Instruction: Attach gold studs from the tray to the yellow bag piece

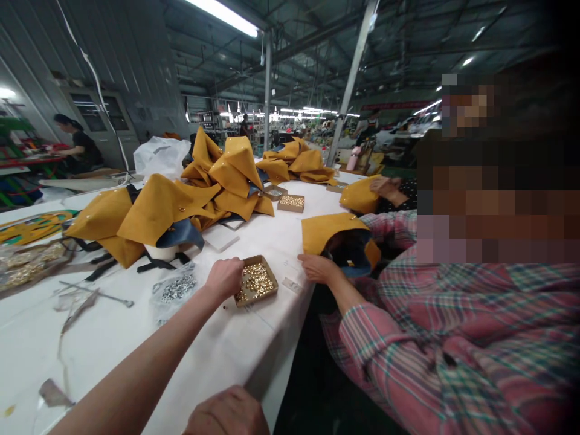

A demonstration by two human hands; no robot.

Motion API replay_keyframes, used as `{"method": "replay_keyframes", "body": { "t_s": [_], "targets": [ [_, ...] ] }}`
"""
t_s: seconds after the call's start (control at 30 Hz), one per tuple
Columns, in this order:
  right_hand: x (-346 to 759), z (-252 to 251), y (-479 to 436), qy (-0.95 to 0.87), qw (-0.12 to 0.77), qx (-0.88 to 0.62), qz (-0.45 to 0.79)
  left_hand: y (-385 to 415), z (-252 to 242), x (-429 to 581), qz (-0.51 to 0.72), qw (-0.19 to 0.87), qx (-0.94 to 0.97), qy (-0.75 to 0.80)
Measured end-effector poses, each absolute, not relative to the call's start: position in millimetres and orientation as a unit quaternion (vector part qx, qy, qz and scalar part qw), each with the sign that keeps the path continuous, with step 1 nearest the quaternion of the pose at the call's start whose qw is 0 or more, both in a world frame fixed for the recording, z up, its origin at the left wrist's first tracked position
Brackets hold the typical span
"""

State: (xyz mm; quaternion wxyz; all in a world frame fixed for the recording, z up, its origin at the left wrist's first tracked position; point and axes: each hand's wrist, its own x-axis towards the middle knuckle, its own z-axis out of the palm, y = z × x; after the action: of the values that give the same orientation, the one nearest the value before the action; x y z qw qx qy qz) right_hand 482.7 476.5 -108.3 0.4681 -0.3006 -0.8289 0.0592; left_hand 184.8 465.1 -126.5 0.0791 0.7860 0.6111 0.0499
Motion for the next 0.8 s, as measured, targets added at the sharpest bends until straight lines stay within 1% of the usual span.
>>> {"method": "replay_keyframes", "body": {
  "t_s": [0.13,0.27,0.3,0.4,0.47,0.63,0.73,0.8],
  "targets": [
    [450.6,-108.7,414.2,-0.825,0.475,-0.302,0.059,431.6,-110.8,182.9,0.166,0.129,0.768,0.605],
    [385.8,-131.7,310.9,-0.84,0.47,-0.26,0.081,367.3,-84.2,169.4,0.26,0.245,0.723,0.592],
    [370.6,-139.0,285.2,-0.843,0.471,-0.244,0.092,346.4,-78.5,162.2,0.271,0.292,0.709,0.582],
    [344.4,-154.9,226.2,-0.837,0.49,-0.197,0.144,278.7,-71.6,135.6,0.295,0.497,0.599,0.555],
    [344.2,-157.8,206.3,-0.832,0.494,-0.172,0.185,234.9,-77.5,120.2,0.314,0.587,0.5,0.554],
    [361.6,-146.9,192.0,-0.846,0.454,-0.15,0.235,146.9,-107.9,115.6,0.324,0.607,0.399,0.606],
    [363.9,-138.8,182.0,-0.844,0.447,-0.161,0.25,114.4,-115.2,128.8,0.357,0.661,0.308,0.584],
    [363.0,-134.2,174.7,-0.84,0.448,-0.165,0.26,102.8,-114.0,136.2,0.382,0.657,0.281,0.586]
  ]
}}
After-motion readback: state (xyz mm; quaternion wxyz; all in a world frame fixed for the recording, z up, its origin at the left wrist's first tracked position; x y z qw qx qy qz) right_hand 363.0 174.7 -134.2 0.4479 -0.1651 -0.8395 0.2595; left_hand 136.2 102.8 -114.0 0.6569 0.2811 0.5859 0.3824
